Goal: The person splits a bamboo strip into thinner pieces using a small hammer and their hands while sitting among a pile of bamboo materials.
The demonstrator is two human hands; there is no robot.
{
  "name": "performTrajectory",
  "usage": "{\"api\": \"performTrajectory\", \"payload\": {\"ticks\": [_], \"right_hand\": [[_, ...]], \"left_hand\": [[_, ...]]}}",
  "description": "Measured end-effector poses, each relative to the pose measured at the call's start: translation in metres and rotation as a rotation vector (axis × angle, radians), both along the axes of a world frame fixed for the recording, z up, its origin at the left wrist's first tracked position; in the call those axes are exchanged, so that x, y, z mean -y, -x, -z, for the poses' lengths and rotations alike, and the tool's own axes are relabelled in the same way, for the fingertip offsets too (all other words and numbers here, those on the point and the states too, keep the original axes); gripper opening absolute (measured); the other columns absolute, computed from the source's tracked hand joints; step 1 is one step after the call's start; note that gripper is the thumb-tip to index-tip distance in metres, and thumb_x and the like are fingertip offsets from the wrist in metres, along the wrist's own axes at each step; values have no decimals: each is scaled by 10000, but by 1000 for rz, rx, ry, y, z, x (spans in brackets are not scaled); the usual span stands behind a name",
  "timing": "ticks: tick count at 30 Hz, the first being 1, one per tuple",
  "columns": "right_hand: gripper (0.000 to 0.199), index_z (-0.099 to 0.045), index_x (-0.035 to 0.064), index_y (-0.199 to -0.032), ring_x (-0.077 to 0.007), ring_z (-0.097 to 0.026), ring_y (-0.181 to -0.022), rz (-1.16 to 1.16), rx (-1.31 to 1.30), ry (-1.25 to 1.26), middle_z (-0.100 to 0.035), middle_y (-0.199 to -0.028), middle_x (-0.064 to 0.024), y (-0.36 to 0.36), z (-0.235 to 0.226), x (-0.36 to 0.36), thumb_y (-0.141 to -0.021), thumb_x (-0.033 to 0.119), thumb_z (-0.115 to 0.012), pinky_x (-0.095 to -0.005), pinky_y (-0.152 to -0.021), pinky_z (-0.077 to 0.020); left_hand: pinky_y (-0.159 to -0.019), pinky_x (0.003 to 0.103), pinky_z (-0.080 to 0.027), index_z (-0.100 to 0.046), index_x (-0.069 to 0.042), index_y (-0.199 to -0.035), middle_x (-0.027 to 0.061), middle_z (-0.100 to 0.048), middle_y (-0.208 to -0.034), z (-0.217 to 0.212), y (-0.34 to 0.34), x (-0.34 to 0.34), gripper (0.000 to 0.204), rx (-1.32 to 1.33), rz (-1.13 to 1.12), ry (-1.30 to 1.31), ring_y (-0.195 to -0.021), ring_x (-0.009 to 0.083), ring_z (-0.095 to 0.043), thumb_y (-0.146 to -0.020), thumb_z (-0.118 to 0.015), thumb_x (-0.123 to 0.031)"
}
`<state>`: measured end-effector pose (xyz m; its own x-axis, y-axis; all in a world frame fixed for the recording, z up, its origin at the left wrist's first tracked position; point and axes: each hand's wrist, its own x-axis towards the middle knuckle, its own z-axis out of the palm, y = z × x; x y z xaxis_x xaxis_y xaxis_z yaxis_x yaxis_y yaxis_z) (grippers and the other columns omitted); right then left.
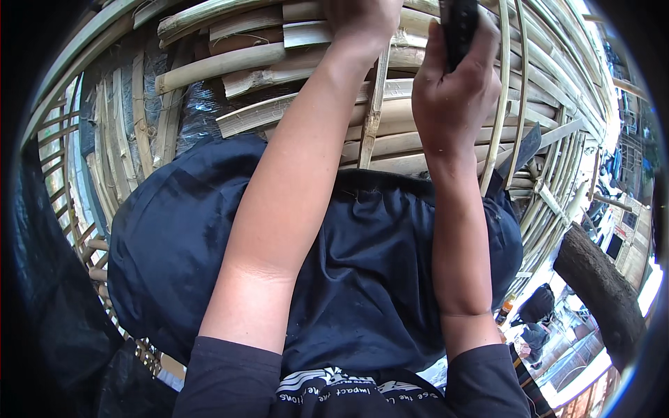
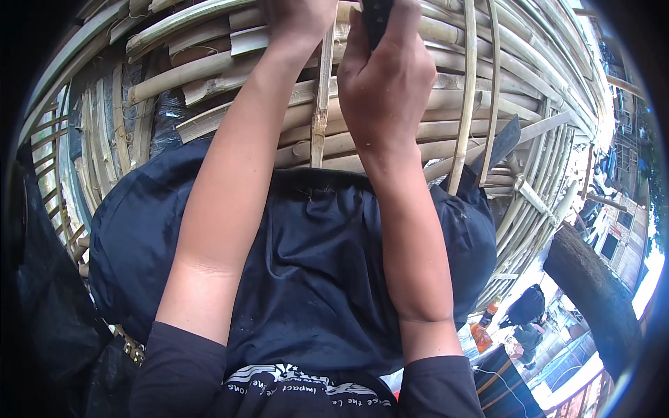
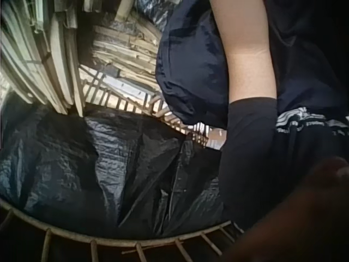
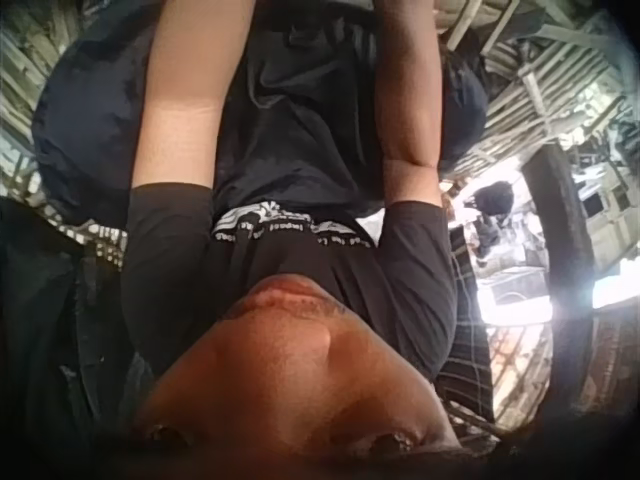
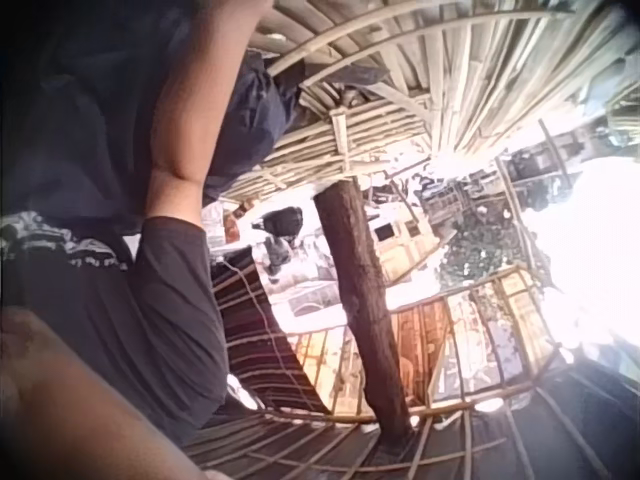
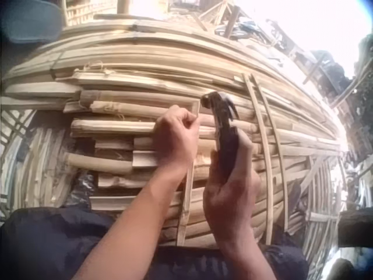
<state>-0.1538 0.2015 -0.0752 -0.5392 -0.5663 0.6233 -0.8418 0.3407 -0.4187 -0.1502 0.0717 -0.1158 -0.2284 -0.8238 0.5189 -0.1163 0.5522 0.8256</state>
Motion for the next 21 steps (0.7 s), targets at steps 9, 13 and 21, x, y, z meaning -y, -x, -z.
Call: {"api": "performTrajectory", "payload": {"ticks": [9, 13, 21], "right_hand": [[303, -543, 84, -1303, -470, -676, -793, 52, 135, -220, -678, -875, -277, 1, -9, 9, -1008, 129, -595, -530, -625, -494], [288, -537, 37, -1187, -491, -674, -786, 24, -69, 124, -693, -864, -250, 2, 9, 3, -992, 215, -651, -546, -661, -513], [346, -491, 44, -1216, -475, -697, -797, 37, -88, -155, -691, -851, -229, 9, 7, 2, -988, 225, -679, -507, -638, -527]], "left_hand": [[-737, 461, -540, -681, -41, -743, 145, -692, -840, -2, 3, 7, 165, 86, 18, -110, -838, 360, -687, -796, -813, -123], [-729, 460, -540, -680, -32, -740, 146, -693, -860, 2, 6, 4, 160, 47, -8, 10, -833, 359, -686, -813, -797, -113], [-722, 469, -536, -687, -31, -738, 136, -691, -848, -3, 0, 3, 169, 48, 30, -66, -807, 352, -687, -811, -811, -119]]}}
